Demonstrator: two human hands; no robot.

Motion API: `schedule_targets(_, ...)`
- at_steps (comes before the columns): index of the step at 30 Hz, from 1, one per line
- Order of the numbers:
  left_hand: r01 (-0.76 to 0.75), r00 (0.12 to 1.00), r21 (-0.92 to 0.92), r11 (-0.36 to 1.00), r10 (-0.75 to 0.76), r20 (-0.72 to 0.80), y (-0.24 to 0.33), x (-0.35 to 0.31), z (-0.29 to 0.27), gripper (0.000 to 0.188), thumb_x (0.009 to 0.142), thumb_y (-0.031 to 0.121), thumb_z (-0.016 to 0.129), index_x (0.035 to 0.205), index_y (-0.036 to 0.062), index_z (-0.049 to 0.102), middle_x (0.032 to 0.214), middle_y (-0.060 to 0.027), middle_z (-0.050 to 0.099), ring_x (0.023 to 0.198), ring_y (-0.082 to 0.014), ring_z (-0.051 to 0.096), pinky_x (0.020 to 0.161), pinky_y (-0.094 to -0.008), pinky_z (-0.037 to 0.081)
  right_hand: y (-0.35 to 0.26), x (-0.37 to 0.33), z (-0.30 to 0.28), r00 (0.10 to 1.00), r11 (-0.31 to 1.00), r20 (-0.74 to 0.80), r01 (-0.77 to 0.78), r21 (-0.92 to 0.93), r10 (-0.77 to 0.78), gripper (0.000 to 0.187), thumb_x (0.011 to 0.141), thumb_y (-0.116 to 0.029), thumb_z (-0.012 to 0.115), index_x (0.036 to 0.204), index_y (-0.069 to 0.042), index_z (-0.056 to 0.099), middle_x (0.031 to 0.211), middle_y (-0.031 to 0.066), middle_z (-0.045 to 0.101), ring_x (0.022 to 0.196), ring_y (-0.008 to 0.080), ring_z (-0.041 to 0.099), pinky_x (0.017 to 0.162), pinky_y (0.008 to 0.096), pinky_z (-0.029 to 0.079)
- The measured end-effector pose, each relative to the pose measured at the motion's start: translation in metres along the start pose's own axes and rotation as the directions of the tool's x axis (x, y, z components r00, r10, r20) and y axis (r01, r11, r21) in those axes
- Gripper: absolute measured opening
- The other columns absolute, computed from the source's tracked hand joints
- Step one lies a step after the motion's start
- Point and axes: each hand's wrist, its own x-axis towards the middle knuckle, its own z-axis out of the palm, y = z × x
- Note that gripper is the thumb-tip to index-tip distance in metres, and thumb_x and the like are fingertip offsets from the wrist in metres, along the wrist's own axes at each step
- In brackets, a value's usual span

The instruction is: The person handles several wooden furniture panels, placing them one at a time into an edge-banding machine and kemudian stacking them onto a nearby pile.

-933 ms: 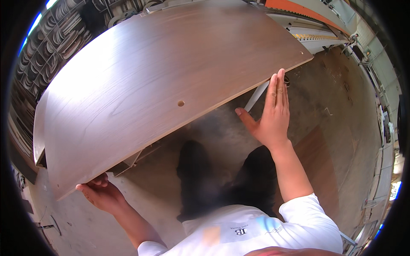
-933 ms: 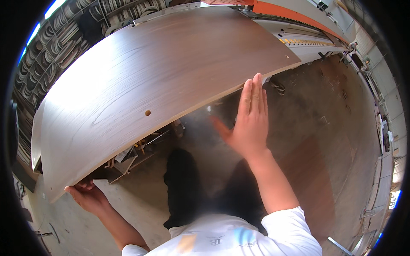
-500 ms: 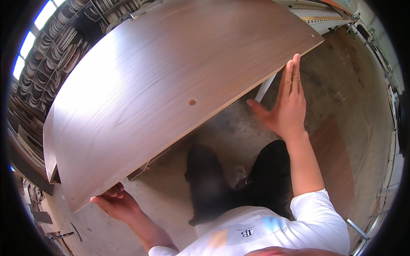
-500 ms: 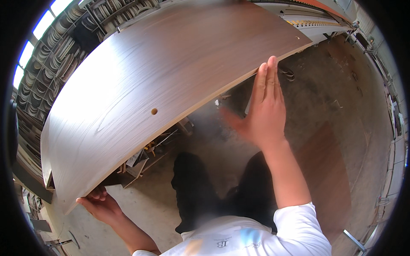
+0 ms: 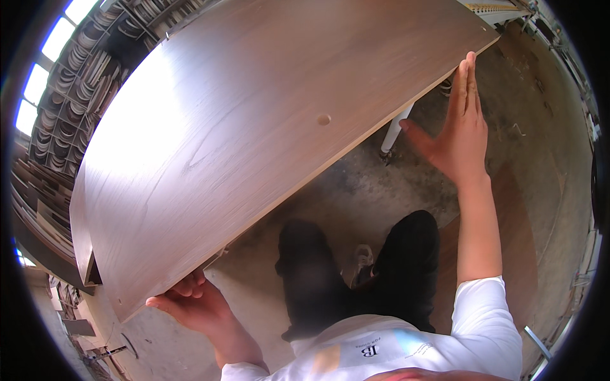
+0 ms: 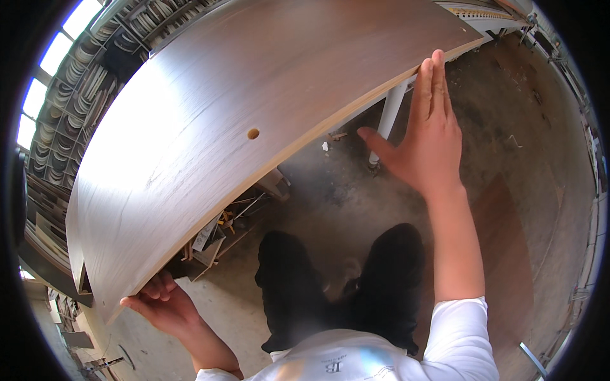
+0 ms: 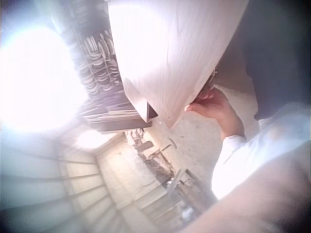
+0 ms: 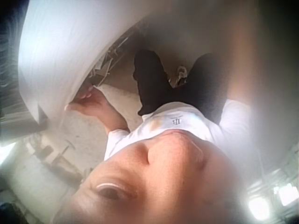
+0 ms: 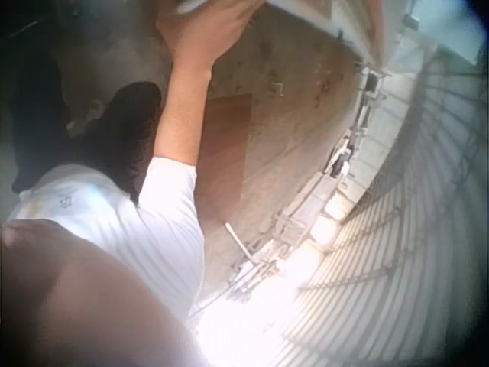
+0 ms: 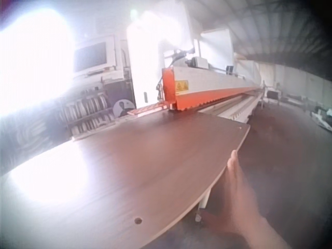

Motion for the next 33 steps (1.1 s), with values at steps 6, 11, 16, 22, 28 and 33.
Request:
schedule_targets(6,0.002,0.993,0.017,1.0,-0.004,0.117,-0.026,-0.008,0.041,0.051,0.107,0.058,0.044,0.097,0.0108,0.059,0.066,0.005,0.042,0.062,-0.0067,0.039,0.064,-0.0262,0.039,0.049,0.009,0.008,1.0,0.996,-0.01,-0.028,-0.083,0.027,0.121,0.075,-0.043,0.089,0.161,0.004,0.019,0.166,0.0267,0.027,0.151,0.0393,0.036,0.108,0.0434,0.051)
schedule_targets(11,-0.07,0.95,0.044,0.997,0.053,0.308,-0.051,-0.006,0.074,0.052,0.106,0.06,0.046,0.095,0.0101,0.058,0.065,0.0044,0.042,0.06,-0.0078,0.039,0.065,-0.0283,0.04,0.091,0.016,0.011,0.999,0.993,-0.001,-0.042,-0.113,0.042,0.118,0.078,-0.047,0.087,0.161,0.003,0.019,0.167,0.024,0.027,0.151,0.0366,0.036,0.108,0.0432,0.051)
schedule_targets(16,-0.033,0.941,0.026,0.999,0.022,0.339,-0.075,-0.009,0.103,0.054,0.105,0.06,0.048,0.094,0.0088,0.058,0.063,0.0019,0.041,0.057,-0.011,0.04,0.065,-0.0327,0.043,0.131,0.014,0.012,0.999,0.993,0.039,-0.02,-0.116,0.025,0.116,0.079,-0.047,0.086,0.161,0.002,0.021,0.166,0.0245,0.027,0.149,0.039,0.038,0.11,0.0443,0.049)
schedule_targets(22,0.138,0.94,-0.062,0.988,-0.111,0.322,-0.111,-0.032,0.126,0.03,0.109,0.033,0.057,0.097,0.0058,0.059,0.071,-0.0066,0.06,0.059,-0.0157,0.052,0.061,-0.0337,0.049,0.087,-0.113,0.033,0.705,0.971,0.673,-0.218,-0.096,0.224,0.102,0.089,-0.063,0.067,0.161,-0.001,0.03,0.168,0.0211,0.027,0.156,0.036,0.027,0.125,0.0463,0.029)
schedule_targets(28,0.229,0.665,0.393,0.89,-0.438,0.604,-0.205,-0.08,0.106,0.021,0.106,0.023,0.06,0.097,0.0051,0.065,0.075,-0.0045,0.065,0.066,-0.0101,0.061,0.062,-0.0266,0.05,0.048,-0.313,0.033,0.199,0.566,0.762,-0.785,-0.252,0.616,0.081,0.096,-0.061,0.058,0.156,-0.01,0.042,0.163,0.0175,0.038,0.147,0.0373,0.041,0.12,0.0464,0.036)
schedule_targets(33,-0.089,0.291,0.83,0.551,-0.782,0.551,-0.318,-0.178,0.051,0.028,0.098,0.03,0.065,0.112,0.0057,0.07,0.101,-0.0178,0.073,0.092,-0.0307,0.071,0.081,-0.0429,0.055,0.033,-0.301,0.027,0.207,0.697,0.739,-0.561,-0.448,0.641,0.083,0.095,-0.062,0.059,0.157,-0.009,0.04,0.159,0.0189,0.043,0.144,0.0363,0.046,0.115,0.0453,0.042)
